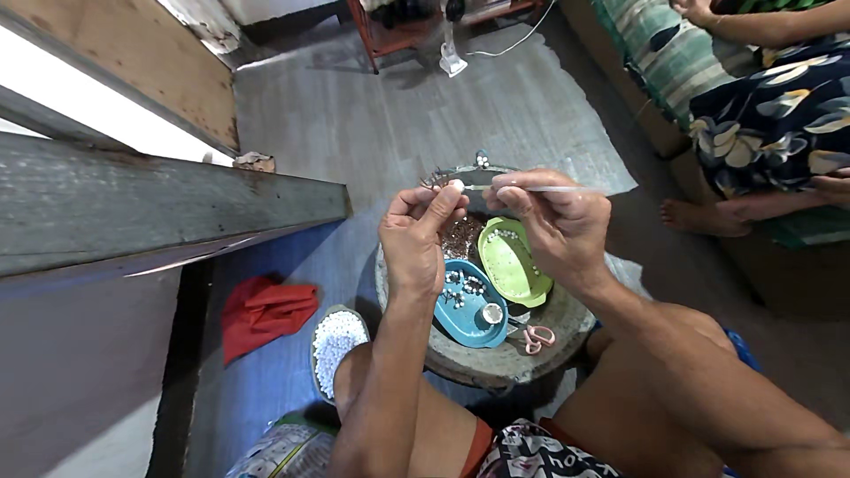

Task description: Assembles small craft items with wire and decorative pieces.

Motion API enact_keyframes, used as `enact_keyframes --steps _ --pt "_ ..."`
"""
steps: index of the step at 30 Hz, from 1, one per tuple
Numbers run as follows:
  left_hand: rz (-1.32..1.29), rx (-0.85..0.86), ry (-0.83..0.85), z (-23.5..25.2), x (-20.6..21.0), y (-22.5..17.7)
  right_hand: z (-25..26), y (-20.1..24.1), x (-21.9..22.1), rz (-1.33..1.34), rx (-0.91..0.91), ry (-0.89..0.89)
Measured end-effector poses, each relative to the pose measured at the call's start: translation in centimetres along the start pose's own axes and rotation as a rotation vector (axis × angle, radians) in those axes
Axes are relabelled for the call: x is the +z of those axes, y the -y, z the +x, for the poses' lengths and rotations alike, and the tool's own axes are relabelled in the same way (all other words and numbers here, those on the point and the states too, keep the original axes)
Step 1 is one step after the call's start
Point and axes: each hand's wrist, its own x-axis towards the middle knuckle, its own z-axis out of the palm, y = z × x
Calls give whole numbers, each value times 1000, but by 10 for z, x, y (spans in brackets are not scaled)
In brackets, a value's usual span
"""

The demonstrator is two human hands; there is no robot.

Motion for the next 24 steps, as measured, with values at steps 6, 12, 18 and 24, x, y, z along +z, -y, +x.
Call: enact_keyframes --steps 6,12,18,24 --pt "17 36 -23 2 -1 3 -2 -3 8 108 54 -49" --pt "18 85 1 1 0 8 -4 -4 12 211 159 -101" --pt "95 115 0 1 -1 13 -11 -14 20 240 266 -171" --pt "162 133 -8 5 -6 8 -7 -11 11 236 280 -17"
